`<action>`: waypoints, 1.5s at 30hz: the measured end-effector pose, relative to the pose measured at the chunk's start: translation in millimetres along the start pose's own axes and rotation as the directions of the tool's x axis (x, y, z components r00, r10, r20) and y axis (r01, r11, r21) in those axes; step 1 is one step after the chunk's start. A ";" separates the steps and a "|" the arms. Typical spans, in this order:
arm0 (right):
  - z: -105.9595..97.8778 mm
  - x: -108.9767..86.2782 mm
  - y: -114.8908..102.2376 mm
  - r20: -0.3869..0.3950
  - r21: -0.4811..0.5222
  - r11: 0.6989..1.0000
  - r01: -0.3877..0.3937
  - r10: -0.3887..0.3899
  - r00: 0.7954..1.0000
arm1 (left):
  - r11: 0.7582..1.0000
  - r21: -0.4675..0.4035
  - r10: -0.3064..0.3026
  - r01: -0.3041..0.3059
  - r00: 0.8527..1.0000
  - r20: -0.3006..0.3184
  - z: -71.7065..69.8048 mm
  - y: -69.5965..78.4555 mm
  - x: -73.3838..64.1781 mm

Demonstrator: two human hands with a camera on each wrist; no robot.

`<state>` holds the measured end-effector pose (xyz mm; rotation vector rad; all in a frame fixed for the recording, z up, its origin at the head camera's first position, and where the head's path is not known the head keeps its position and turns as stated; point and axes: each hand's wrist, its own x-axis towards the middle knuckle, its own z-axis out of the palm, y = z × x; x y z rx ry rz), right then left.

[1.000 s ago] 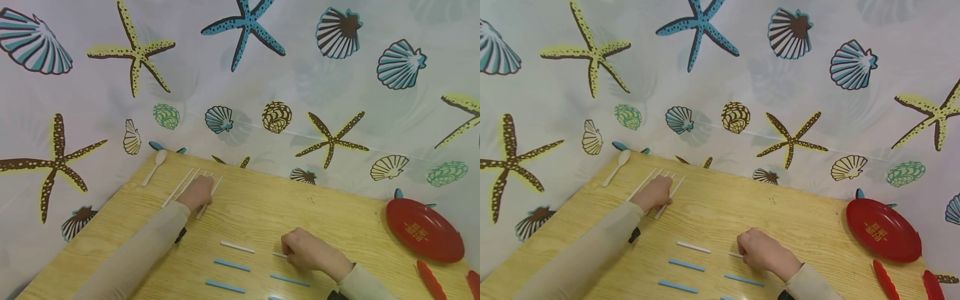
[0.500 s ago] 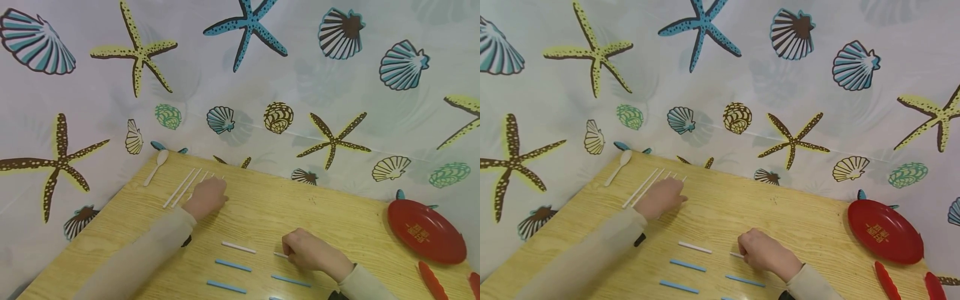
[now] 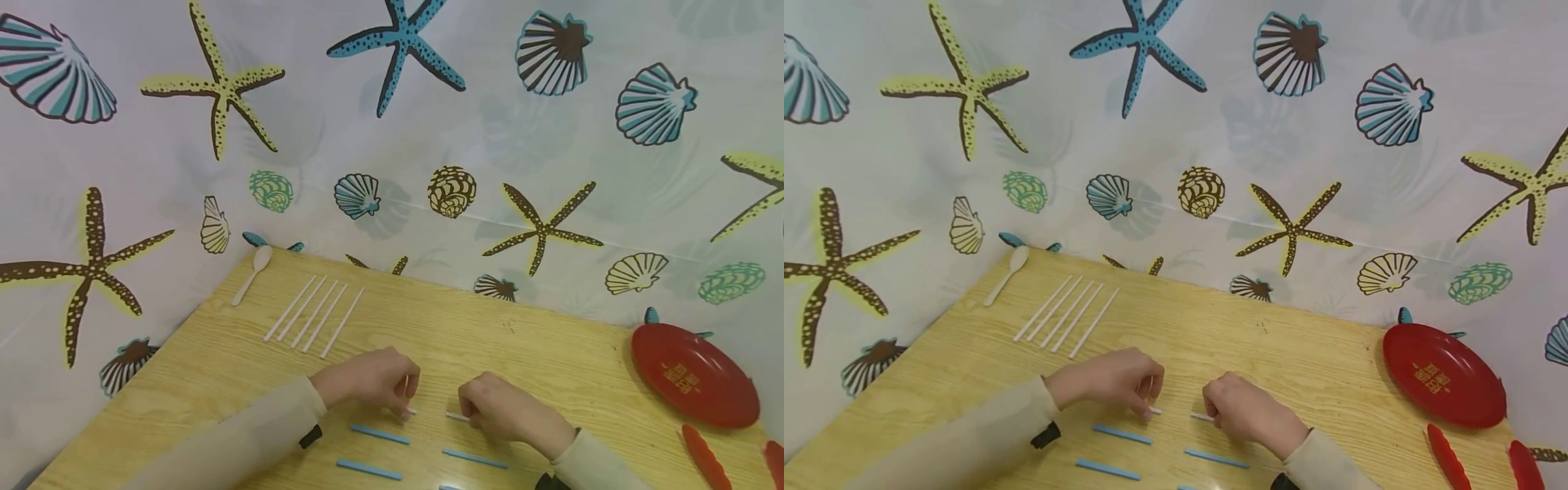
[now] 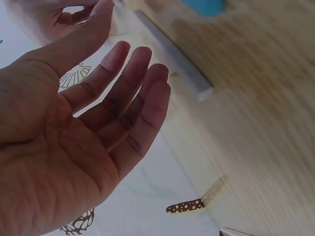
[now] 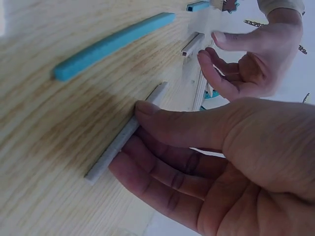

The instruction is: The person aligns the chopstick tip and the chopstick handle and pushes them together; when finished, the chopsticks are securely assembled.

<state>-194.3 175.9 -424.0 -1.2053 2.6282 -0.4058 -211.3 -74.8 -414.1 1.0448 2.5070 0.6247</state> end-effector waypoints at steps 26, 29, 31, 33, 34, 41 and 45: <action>2.9 -3.7 -0.9 0.016 -0.049 0.998 -0.033 0.034 0.999 | 0.988 0.157 0.009 -0.009 1.000 0.002 14.6 -2.7 -5.6; 3.9 -5.0 -0.5 -0.004 -0.044 0.999 -0.013 0.013 1.000 | 0.991 0.131 0.028 -0.023 0.999 -0.041 13.3 -3.5 -5.3; 2.2 -5.2 0.0 -0.028 -0.017 1.000 0.016 -0.016 0.999 | 0.992 0.119 0.042 -0.032 0.996 -0.084 10.9 -4.4 -3.7; -2.0 -5.0 1.5 -0.056 0.017 0.999 0.050 -0.049 0.997 | 0.992 0.123 0.058 -0.042 0.989 -0.133 6.9 -4.7 -1.1; -5.3 -5.2 1.7 -0.074 0.030 0.998 0.063 -0.061 0.995 | 0.990 0.133 0.065 -0.043 0.985 -0.161 4.4 -4.7 0.1; -33.7 -2.0 -0.9 -0.246 -0.025 0.999 0.030 -0.035 0.969 | 0.982 0.184 0.114 -0.048 0.923 -0.367 -17.8 0.0 3.4; -44.1 0.6 -3.0 -0.359 -0.081 0.997 0.006 -0.035 0.933 | 0.979 0.193 0.138 -0.057 0.889 -0.436 -26.8 3.5 3.6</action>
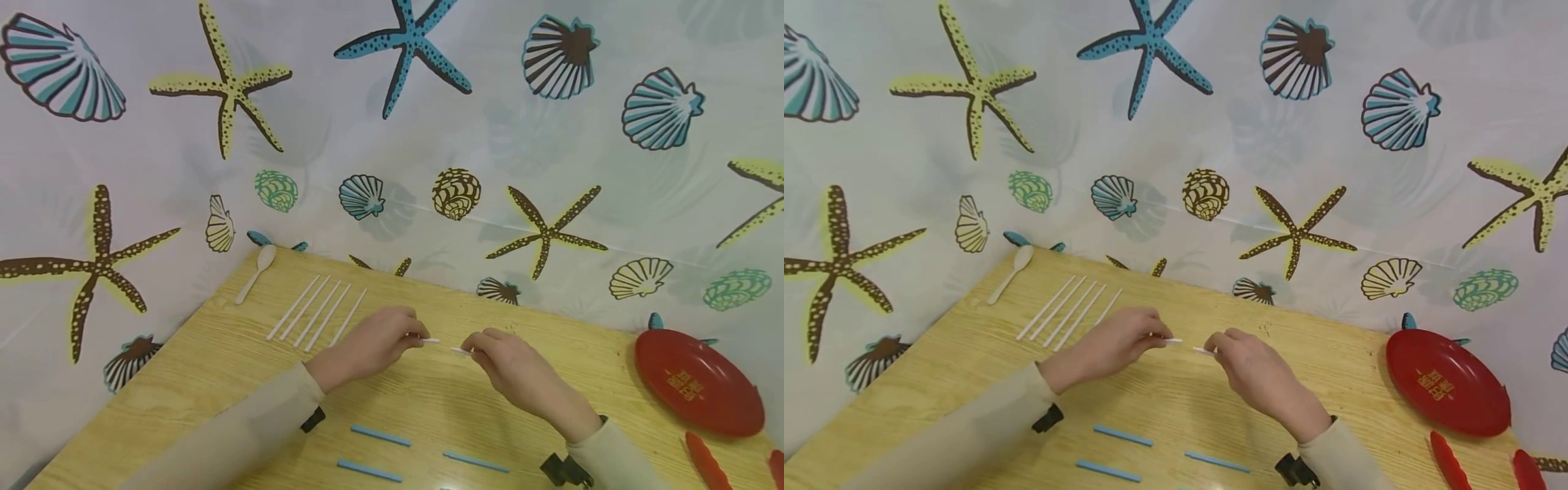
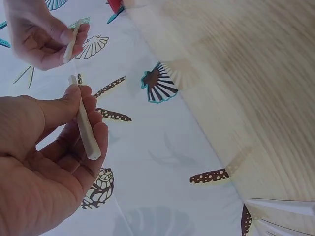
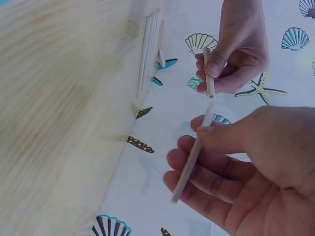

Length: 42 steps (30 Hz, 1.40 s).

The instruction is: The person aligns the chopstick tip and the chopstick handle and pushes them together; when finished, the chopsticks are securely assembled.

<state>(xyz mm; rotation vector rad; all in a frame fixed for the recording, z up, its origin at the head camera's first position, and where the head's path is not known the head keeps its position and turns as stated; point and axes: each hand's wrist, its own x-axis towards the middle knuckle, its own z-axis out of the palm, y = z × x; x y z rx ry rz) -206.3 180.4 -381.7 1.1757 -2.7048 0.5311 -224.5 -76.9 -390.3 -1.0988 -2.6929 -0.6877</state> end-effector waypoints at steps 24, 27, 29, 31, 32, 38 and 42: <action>0.1 5.2 -7.0 -0.159 -0.063 0.997 0.049 -0.058 0.986 | 0.995 0.025 0.095 -0.092 0.986 -0.137 -2.7 7.2 -0.7; 0.0 5.1 -5.9 -0.162 -0.059 0.997 0.046 -0.055 0.985 | 0.996 0.025 0.092 -0.090 0.987 -0.135 -3.2 6.5 -1.2; -0.1 5.2 -5.7 -0.162 -0.057 0.997 0.048 -0.056 0.985 | 0.995 0.025 0.095 -0.092 0.986 -0.134 -3.5 6.4 -1.2; 0.0 5.4 -5.9 -0.161 -0.059 0.997 0.048 -0.057 0.985 | 0.995 0.032 0.095 -0.092 0.987 -0.131 -3.7 6.7 -1.0; 0.0 5.4 -6.2 -0.161 -0.062 0.997 0.049 -0.058 0.985 | 0.995 0.039 0.093 -0.089 0.987 -0.129 -3.6 7.0 -0.9; 2.0 6.4 -8.8 -0.166 -0.112 0.991 0.067 -0.085 0.983 | 0.990 0.104 0.108 -0.097 0.987 -0.116 -3.3 10.3 -1.9; 2.7 7.8 -10.3 -0.176 -0.140 0.986 0.094 -0.118 0.977 | 0.971 0.185 0.177 -0.152 0.975 -0.131 -0.3 10.3 -2.6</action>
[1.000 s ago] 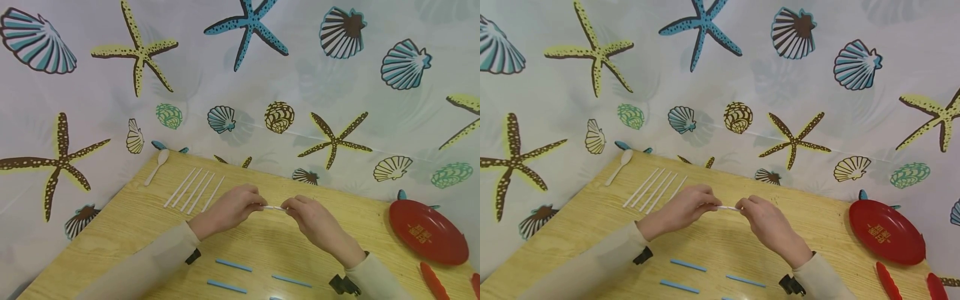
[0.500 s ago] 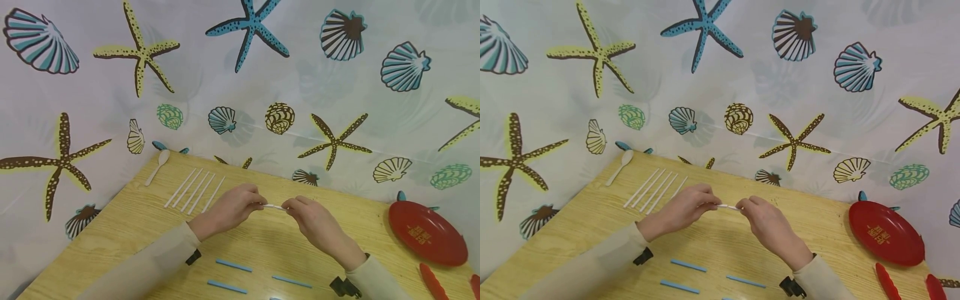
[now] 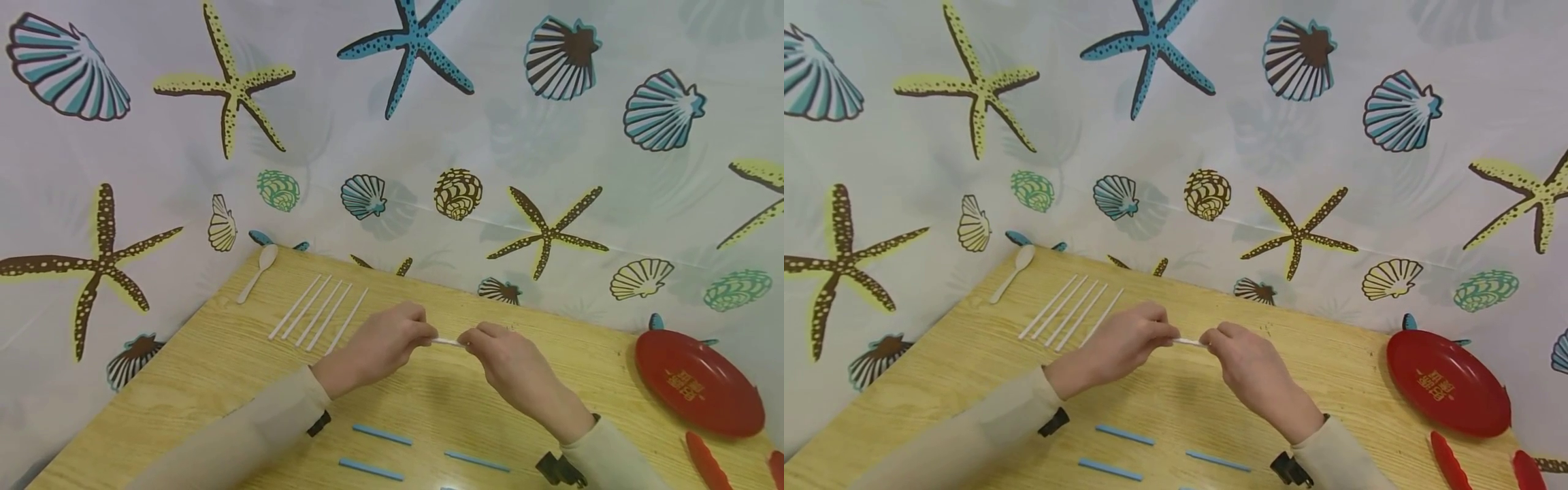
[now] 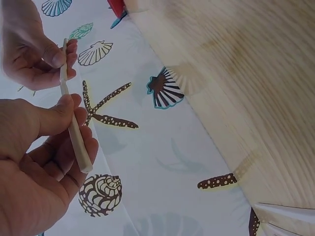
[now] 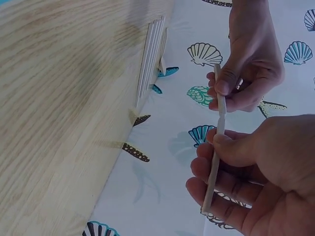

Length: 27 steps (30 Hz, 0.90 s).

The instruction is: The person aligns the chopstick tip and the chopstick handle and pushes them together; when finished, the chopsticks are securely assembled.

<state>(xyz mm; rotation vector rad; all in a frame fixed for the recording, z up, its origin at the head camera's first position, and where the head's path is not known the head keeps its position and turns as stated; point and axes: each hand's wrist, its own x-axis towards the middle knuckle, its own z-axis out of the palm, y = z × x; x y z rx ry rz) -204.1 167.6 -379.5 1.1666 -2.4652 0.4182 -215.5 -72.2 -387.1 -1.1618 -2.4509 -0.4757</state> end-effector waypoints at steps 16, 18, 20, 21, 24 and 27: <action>2.1 6.3 -9.4 -0.033 0.059 0.997 0.058 -0.056 0.998 | 0.981 0.060 0.191 -0.186 0.978 -0.083 5.5 -4.2 -2.2; 1.9 7.7 -10.9 -0.038 0.059 0.997 0.058 -0.055 0.998 | 0.980 0.053 0.198 -0.194 0.976 -0.090 3.7 -4.1 -2.7; 1.5 9.5 -12.5 -0.038 0.061 0.996 0.060 -0.057 0.998 | 0.980 0.048 0.199 -0.195 0.976 -0.094 2.0 -3.7 -3.1; 1.5 10.5 -13.1 -0.034 0.062 0.996 0.062 -0.060 0.998 | 0.980 0.049 0.199 -0.195 0.975 -0.095 1.5 -3.7 -3.5; 1.3 11.6 -14.6 -0.010 0.075 0.995 0.068 -0.068 0.998 | 0.978 0.058 0.207 -0.202 0.974 -0.089 1.2 -3.1 -4.8; 0.6 8.8 -14.7 0.004 0.073 0.995 0.061 -0.062 0.998 | 0.973 0.073 0.224 -0.219 0.972 -0.072 2.7 -1.4 -4.0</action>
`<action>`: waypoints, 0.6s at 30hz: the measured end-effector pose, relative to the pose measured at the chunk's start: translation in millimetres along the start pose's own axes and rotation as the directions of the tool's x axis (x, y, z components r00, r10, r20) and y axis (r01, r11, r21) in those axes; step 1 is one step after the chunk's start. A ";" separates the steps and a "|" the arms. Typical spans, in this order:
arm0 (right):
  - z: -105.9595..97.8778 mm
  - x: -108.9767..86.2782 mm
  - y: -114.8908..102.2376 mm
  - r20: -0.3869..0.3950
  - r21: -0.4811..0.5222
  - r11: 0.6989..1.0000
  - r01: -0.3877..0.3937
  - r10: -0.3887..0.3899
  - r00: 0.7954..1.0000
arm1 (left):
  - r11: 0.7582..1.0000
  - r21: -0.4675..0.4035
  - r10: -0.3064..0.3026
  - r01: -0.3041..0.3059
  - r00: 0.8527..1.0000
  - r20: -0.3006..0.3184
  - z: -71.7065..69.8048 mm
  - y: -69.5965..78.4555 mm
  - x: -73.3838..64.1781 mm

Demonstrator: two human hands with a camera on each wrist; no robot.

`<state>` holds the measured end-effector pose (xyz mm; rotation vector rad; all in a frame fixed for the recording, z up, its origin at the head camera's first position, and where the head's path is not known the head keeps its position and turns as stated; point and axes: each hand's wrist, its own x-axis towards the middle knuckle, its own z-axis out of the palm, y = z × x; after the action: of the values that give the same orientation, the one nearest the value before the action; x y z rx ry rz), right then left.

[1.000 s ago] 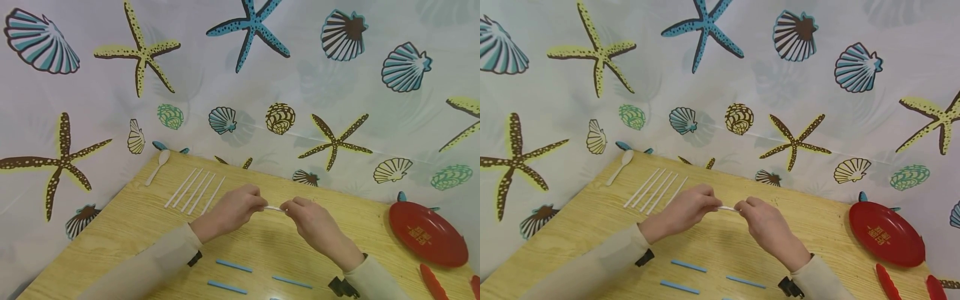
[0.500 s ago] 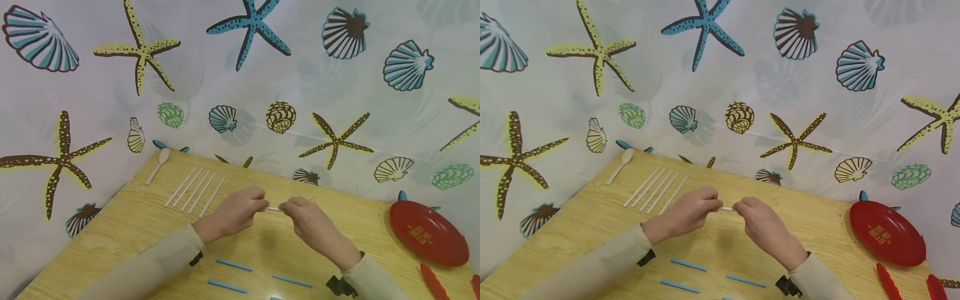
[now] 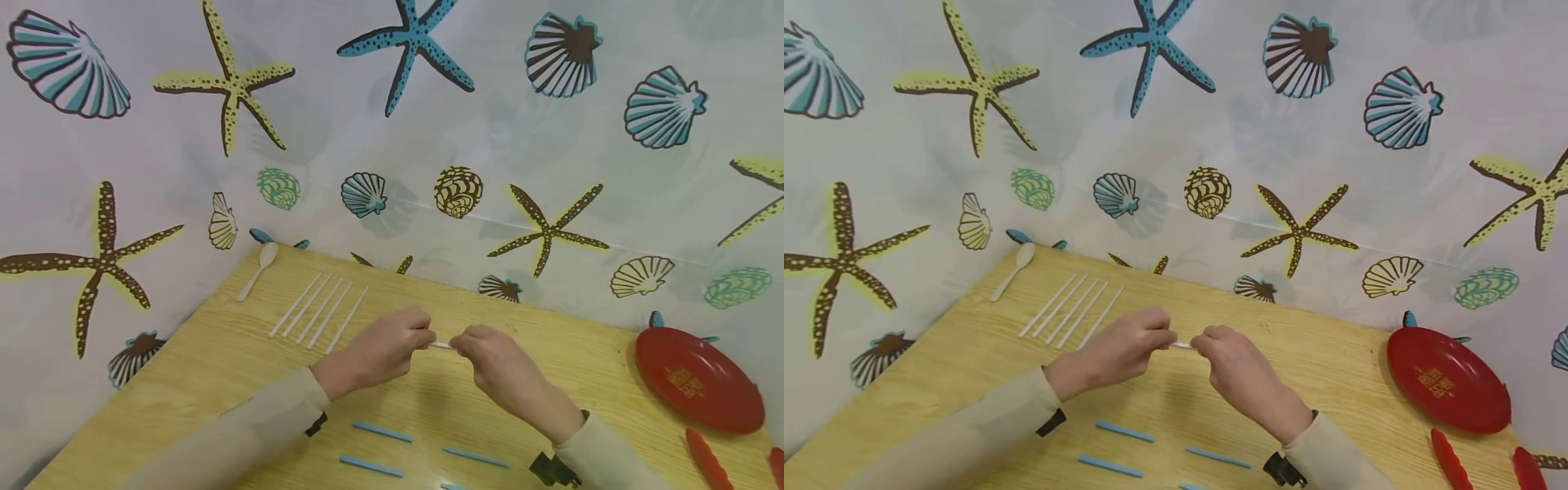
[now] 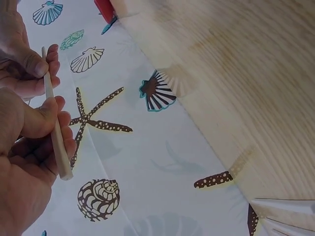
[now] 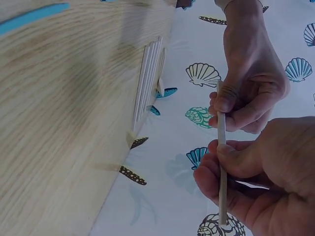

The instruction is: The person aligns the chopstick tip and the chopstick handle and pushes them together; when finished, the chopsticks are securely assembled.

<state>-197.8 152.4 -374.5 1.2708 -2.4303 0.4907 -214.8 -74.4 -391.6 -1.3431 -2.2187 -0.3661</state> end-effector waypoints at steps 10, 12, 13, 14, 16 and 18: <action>8.3 -5.2 0.4 0.030 -0.193 0.981 -0.016 0.023 0.999 | 0.971 0.121 -0.230 0.209 0.950 0.211 -1.2 12.5 1.5; 11.6 -6.1 0.4 0.018 -0.249 0.968 -0.023 0.028 0.999 | 0.960 0.174 -0.259 0.220 0.933 0.248 -0.4 16.3 3.0; 12.6 -6.0 0.0 0.009 -0.266 0.964 -0.026 0.029 1.000 | 0.956 0.196 -0.265 0.219 0.931 0.251 0.2 17.9 3.9; 13.6 -5.7 -0.4 0.001 -0.278 0.960 -0.029 0.031 1.000 | 0.952 0.213 -0.269 0.218 0.931 0.248 0.5 19.5 4.9; 15.0 -4.8 -1.0 -0.006 -0.291 0.956 -0.032 0.032 0.999 | 0.947 0.233 -0.273 0.219 0.934 0.232 0.9 22.4 6.8; 15.9 -3.6 -1.9 -0.010 -0.294 0.955 -0.036 0.034 0.999 | 0.943 0.245 -0.281 0.226 0.934 0.220 1.9 24.0 8.2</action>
<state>-196.6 146.7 -389.8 1.1000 -2.4142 0.1312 -197.3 -56.1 -389.5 -1.0350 -2.5696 -0.0394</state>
